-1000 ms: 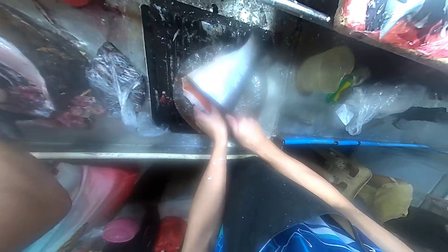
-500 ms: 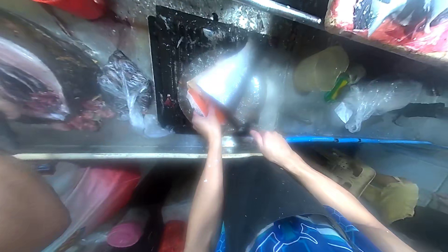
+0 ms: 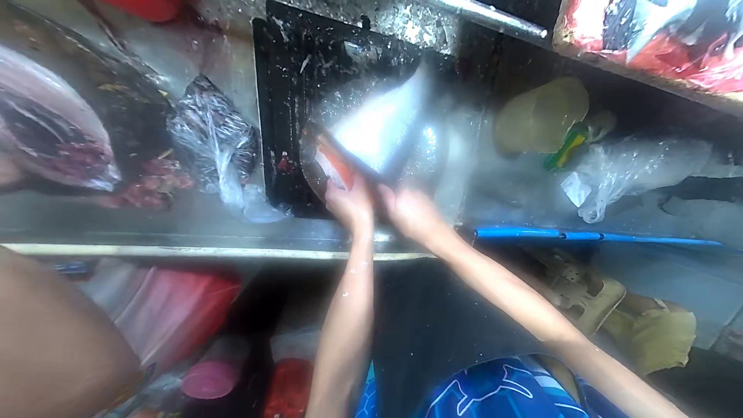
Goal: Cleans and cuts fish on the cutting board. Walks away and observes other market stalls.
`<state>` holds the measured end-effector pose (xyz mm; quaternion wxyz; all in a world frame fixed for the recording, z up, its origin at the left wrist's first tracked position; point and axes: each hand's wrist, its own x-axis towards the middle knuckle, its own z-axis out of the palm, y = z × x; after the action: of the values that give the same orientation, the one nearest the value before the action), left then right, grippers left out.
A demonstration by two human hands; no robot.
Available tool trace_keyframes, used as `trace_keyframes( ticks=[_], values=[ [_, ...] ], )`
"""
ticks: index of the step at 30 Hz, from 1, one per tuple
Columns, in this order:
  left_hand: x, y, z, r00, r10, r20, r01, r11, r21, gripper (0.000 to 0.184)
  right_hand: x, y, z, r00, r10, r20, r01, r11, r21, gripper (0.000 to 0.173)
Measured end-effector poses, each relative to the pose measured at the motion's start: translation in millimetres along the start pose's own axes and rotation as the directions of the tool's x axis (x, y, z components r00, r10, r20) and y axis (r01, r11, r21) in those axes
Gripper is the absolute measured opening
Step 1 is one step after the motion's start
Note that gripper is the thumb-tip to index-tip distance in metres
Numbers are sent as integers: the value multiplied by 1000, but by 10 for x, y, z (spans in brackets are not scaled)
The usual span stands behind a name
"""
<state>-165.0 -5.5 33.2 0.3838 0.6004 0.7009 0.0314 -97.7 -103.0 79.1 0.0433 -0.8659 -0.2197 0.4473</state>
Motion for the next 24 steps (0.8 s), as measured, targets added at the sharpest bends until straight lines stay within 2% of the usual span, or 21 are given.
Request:
trace_keyframes(
  ticks=[4, 8, 12, 18, 21, 24],
  values=[
    [105, -81, -173, 998, 46, 36, -47, 999, 27, 44, -468, 242, -246, 992, 30, 123, -34, 999, 27, 82],
    [197, -205, -341, 995, 26, 94, -28, 999, 18, 39, -512, 339, -234, 995, 4, 104, 1, 999, -45, 81],
    [224, -184, -402, 988, 11, 152, -16, 999, 34, 38, -413, 157, -213, 997, -77, -8, 76, 996, -36, 78],
    [210, -157, -439, 982, -4, 187, -8, 998, 63, 42, 26, -207, -134, 998, -66, -24, 66, 998, -1, 83],
    [236, -180, -418, 980, -3, 197, -10, 998, 66, 41, 112, -302, -123, 999, -33, 27, 33, 999, 8, 85],
    [302, -231, -468, 977, 35, 211, -63, 990, 127, 43, 72, -296, -231, 990, 19, 143, -20, 1000, 5, 88]
  ],
)
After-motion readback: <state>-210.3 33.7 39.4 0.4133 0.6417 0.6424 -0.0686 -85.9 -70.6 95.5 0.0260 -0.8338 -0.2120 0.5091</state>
